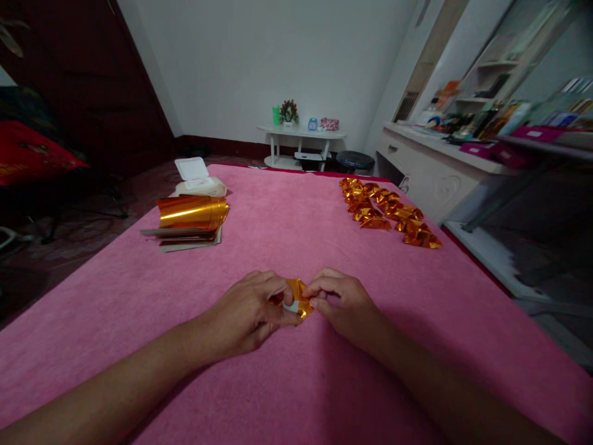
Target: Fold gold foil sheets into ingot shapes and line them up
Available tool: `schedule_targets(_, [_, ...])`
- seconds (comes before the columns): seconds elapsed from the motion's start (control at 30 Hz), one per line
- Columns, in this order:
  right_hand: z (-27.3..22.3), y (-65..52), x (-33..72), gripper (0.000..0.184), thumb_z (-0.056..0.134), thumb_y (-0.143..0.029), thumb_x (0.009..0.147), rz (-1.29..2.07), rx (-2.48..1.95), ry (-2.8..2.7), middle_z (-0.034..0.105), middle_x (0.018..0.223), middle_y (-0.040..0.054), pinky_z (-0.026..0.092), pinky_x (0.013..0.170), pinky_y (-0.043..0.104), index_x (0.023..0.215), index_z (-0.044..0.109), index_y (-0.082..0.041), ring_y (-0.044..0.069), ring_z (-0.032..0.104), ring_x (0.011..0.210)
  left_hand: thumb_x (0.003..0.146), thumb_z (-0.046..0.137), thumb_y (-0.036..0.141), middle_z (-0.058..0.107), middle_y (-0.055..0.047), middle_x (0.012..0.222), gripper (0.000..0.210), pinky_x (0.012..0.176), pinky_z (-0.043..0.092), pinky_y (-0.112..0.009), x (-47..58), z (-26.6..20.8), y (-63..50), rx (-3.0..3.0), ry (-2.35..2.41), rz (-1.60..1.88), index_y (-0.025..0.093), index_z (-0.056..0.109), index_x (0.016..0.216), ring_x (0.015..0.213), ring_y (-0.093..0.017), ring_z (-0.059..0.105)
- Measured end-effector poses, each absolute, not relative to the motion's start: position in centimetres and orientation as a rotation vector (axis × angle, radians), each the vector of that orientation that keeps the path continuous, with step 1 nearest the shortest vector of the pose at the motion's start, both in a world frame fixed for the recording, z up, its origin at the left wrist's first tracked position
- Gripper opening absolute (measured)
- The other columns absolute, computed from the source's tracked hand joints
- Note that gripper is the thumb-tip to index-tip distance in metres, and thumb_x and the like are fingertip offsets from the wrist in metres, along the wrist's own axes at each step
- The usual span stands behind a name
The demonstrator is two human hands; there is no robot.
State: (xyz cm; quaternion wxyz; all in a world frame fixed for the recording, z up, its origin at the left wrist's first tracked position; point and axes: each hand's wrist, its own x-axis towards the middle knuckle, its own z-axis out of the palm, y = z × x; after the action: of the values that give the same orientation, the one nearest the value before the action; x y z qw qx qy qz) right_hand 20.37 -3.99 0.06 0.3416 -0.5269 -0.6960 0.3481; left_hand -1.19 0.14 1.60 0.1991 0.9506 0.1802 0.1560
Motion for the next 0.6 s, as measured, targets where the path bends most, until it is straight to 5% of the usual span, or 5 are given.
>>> schedule_targets(0.33, [-0.7, -4.4, 20.6, 0.039, 0.048, 0.002, 0.077, 0.850, -1.240, -1.987, 0.056, 0.079, -0.0008, 0.038, 0.068, 0.023, 0.079, 0.075, -0.026, 0.011, 0.053, 0.075, 0.082, 0.061, 0.015, 0.067, -0.002, 0.091, 0.017, 0.079, 0.044, -0.029, -1.7, 0.8, 0.5, 2.394, 0.482, 0.580, 0.024, 0.069, 0.095, 0.083, -0.014, 0.060])
schedule_targets(0.6, [0.3, -4.7, 20.5, 0.037, 0.047, 0.005, 0.069, 0.747, -1.250, -2.082, 0.057, 0.078, -0.0004, 0.039, 0.071, 0.025, 0.080, 0.070, -0.022, 0.013, 0.052, 0.077, 0.084, 0.059, 0.017, 0.060, -0.006, 0.106, 0.019, 0.085, 0.049, -0.027, -2.2, 0.8, 0.1, 2.343, 0.589, 0.705, 0.020, 0.063, 0.102, 0.098, -0.015, 0.058])
